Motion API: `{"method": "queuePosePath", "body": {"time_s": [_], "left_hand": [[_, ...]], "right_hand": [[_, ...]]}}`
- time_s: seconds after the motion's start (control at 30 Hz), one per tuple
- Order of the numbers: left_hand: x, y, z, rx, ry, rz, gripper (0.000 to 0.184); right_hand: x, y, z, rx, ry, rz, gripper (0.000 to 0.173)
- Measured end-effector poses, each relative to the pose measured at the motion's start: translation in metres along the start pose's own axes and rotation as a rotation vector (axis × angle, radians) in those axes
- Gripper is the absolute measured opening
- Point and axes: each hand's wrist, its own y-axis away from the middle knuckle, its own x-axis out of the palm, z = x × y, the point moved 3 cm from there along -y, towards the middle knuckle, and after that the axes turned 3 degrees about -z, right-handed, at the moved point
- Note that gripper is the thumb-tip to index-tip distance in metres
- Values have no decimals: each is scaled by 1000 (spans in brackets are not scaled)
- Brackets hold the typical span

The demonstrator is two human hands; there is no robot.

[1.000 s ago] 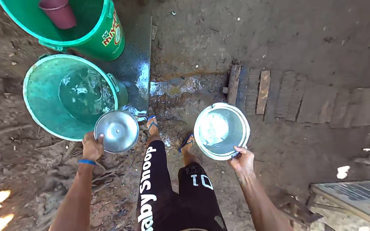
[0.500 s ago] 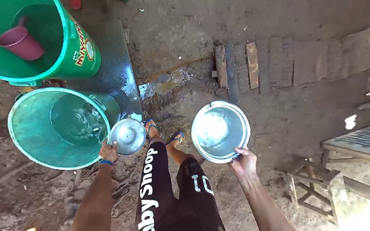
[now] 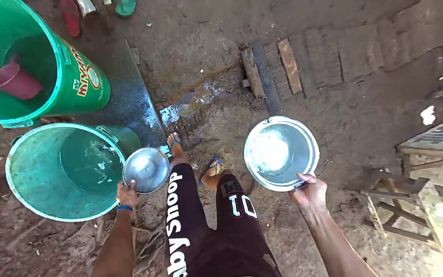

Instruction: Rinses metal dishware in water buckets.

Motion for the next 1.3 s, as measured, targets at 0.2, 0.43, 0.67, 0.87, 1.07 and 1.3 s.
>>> {"method": "queuePosePath", "body": {"time_s": [0.2, 0.43, 0.67, 0.87, 1.07, 1.3], "left_hand": [[11, -10, -9, 118, -48, -169, 54], [3, -6, 10, 64, -9, -38, 64], [11, -12, 13, 128, -11, -83, 42], [-51, -13, -3, 5, 382, 118, 48], [-118, 13, 57, -387, 958, -433, 49], [-134, -37, 126, -718, 1093, -523, 46]], "right_hand": [[7, -12, 11, -78, 41, 25, 46], [27, -9, 9, -39, 65, 40, 41], [81, -12, 10, -11, 122, 169, 48], [124, -24, -4, 47, 117, 236, 45], [179, -23, -8, 85, 184, 227, 42], [261, -6, -12, 72, 342, 238, 38]]}}
